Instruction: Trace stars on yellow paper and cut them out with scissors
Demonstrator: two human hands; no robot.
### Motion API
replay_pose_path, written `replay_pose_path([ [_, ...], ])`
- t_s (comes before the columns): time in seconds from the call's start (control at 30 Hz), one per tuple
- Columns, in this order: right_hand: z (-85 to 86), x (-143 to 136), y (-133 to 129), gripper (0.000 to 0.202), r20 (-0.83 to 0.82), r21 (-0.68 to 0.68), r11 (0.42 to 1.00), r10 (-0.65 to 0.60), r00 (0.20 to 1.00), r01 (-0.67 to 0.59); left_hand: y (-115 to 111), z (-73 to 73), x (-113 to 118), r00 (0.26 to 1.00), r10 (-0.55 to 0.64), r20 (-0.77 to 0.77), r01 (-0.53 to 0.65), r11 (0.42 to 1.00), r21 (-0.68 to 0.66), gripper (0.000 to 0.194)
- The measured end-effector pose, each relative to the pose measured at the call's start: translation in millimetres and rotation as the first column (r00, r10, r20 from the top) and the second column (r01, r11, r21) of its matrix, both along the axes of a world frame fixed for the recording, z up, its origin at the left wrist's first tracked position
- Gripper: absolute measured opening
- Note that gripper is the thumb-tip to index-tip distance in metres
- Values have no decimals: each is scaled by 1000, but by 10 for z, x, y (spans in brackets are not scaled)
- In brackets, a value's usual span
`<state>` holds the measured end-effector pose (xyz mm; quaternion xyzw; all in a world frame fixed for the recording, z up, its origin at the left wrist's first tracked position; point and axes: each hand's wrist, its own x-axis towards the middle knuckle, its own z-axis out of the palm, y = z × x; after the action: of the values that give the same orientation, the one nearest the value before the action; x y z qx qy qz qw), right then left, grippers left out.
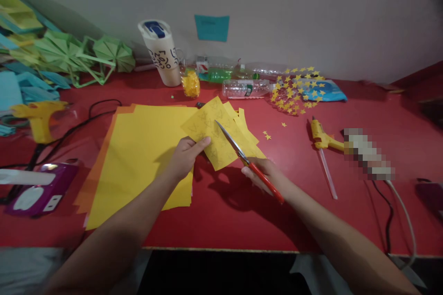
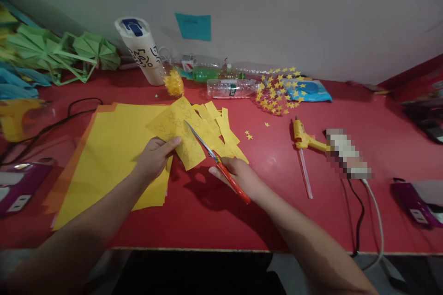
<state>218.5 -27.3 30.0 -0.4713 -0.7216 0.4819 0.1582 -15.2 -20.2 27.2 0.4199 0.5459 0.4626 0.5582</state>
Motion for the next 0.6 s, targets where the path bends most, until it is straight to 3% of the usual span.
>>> replay_pose_path([
  [0.37, 38, -16, 1, 54, -4, -25, 1000, 5, 1000, -5, 2, -9, -2, 998, -69, 9, 69, 997, -25, 42],
  [0.6, 83, -11, -2, 53, 64, 38, 999, 31, 997, -34, -23, 82, 49, 998, -68, -14, 68, 997, -46, 36],
])
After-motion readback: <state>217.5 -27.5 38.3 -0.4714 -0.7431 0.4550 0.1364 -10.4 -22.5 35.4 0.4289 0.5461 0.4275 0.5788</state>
